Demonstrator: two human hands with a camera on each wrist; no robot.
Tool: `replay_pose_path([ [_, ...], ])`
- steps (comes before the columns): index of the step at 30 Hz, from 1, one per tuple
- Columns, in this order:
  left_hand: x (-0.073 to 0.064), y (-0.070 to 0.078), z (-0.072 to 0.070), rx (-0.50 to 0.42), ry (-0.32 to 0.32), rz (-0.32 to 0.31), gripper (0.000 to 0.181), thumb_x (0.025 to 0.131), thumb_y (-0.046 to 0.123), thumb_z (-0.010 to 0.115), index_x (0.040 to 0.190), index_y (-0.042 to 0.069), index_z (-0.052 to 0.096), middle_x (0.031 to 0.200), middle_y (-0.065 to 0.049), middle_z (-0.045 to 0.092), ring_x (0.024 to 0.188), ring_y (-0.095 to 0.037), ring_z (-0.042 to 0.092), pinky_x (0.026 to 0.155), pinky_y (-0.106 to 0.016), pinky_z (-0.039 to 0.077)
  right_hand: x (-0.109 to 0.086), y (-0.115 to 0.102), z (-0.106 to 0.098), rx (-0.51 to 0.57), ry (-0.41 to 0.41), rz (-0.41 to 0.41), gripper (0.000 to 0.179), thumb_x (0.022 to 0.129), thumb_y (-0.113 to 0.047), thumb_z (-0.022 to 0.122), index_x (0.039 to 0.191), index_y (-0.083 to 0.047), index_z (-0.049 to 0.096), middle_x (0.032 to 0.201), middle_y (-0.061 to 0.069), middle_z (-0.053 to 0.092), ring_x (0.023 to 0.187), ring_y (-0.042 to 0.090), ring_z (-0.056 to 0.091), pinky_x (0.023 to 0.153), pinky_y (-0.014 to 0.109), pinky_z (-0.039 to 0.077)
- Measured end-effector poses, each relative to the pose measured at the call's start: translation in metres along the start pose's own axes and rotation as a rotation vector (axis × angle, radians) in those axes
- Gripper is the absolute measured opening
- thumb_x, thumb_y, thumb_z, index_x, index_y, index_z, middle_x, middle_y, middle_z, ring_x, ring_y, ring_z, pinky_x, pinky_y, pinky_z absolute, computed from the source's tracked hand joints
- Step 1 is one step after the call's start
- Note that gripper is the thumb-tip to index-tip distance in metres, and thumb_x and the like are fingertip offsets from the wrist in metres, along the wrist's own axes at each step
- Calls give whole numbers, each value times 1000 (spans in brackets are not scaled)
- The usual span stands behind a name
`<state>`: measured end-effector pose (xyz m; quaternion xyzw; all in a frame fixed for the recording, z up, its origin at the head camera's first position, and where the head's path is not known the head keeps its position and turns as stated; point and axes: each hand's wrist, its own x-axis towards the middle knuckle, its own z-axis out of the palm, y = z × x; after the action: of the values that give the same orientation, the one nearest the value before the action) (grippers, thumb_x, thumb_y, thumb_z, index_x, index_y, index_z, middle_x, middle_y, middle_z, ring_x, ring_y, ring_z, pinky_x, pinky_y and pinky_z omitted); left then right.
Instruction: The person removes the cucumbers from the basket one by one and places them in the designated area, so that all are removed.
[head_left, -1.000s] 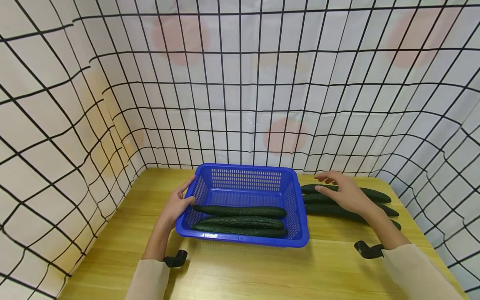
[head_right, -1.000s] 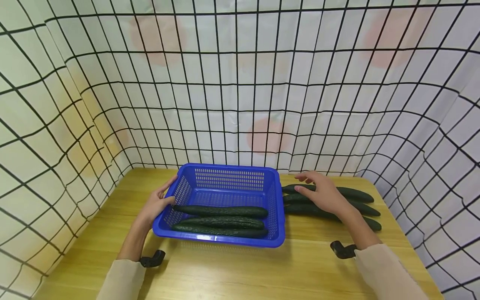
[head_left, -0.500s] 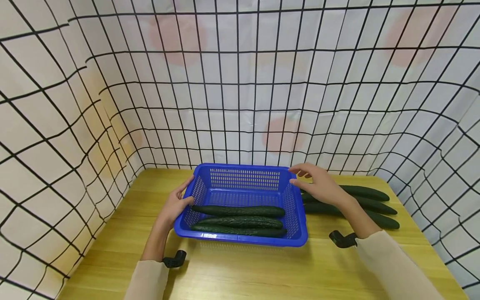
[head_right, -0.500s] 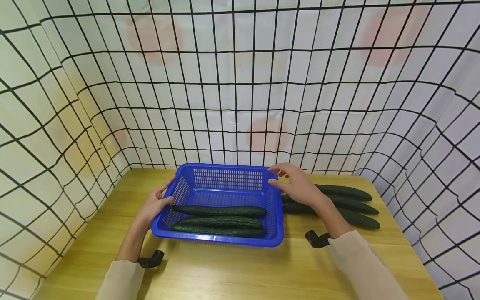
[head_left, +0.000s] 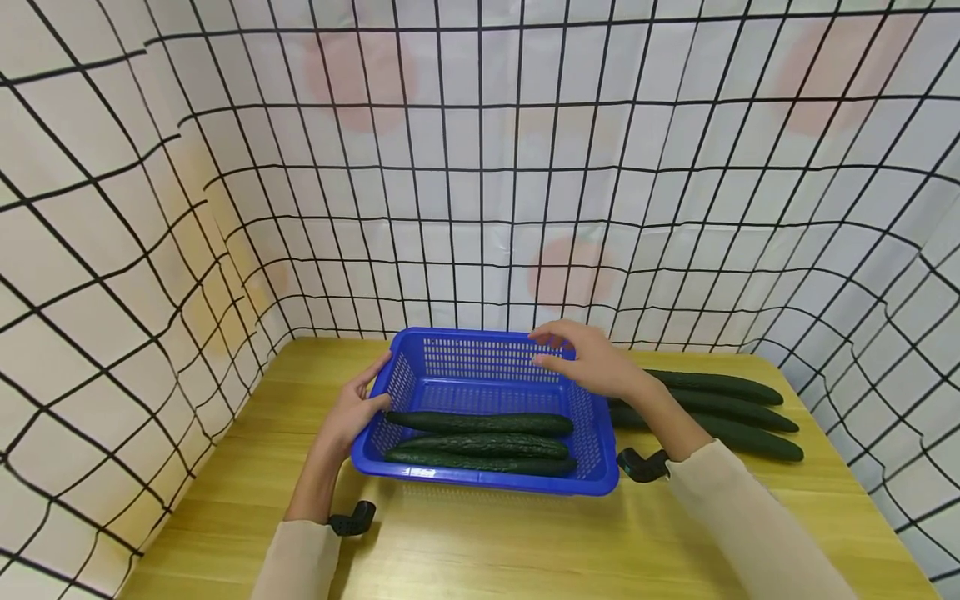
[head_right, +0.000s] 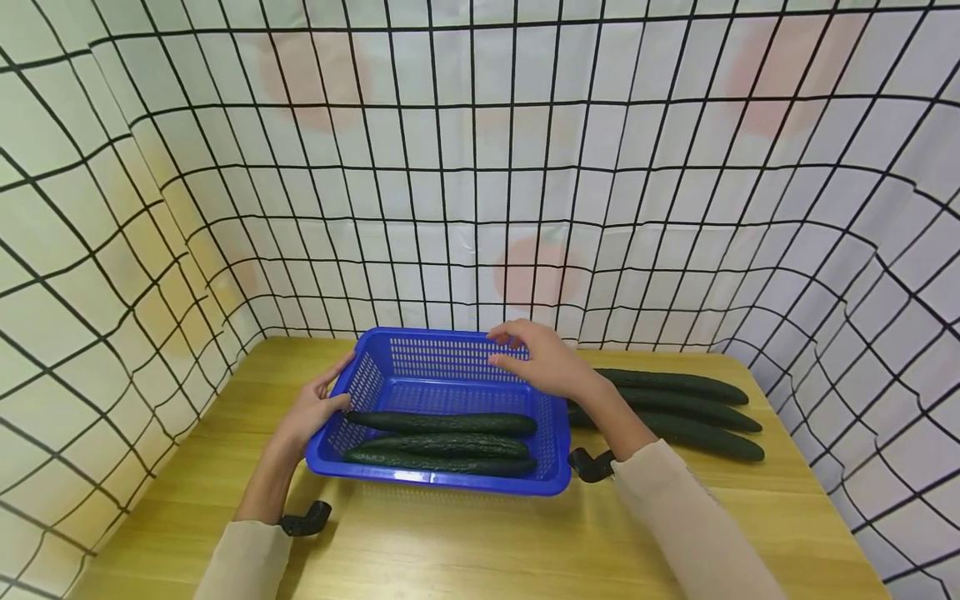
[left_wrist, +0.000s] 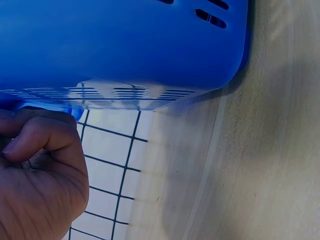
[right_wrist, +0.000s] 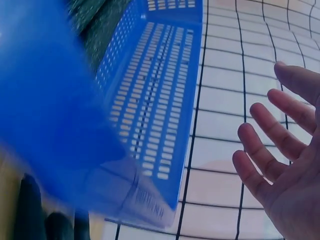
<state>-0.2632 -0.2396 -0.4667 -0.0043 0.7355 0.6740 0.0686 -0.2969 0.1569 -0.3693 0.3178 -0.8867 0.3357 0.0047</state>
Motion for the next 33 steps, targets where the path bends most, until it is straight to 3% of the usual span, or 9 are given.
replay_pose_path([
  [9,-1,1,0,1,1,10,85,89,-2,55,161,38,34,150,-31,48,105,-39,69,84,-53,63,20,-5,22,32,-55,-34,46,101,-32,65,140,-8,60,135,10,64,118,32,60,99,53,52],
  [20,0,0,0,-7,2,1,85,89,-3,55,161,38,34,148,-33,49,109,-42,68,84,-54,63,38,-4,51,16,-141,3,46,101,-35,65,140,-12,61,137,9,64,118,25,60,96,47,54],
  [33,0,1,0,-2,12,2,84,89,-2,56,160,39,35,143,-34,53,104,-38,70,83,-53,63,49,5,76,-9,-293,20,55,98,-39,68,143,-10,59,140,15,61,128,34,57,107,52,50],
])
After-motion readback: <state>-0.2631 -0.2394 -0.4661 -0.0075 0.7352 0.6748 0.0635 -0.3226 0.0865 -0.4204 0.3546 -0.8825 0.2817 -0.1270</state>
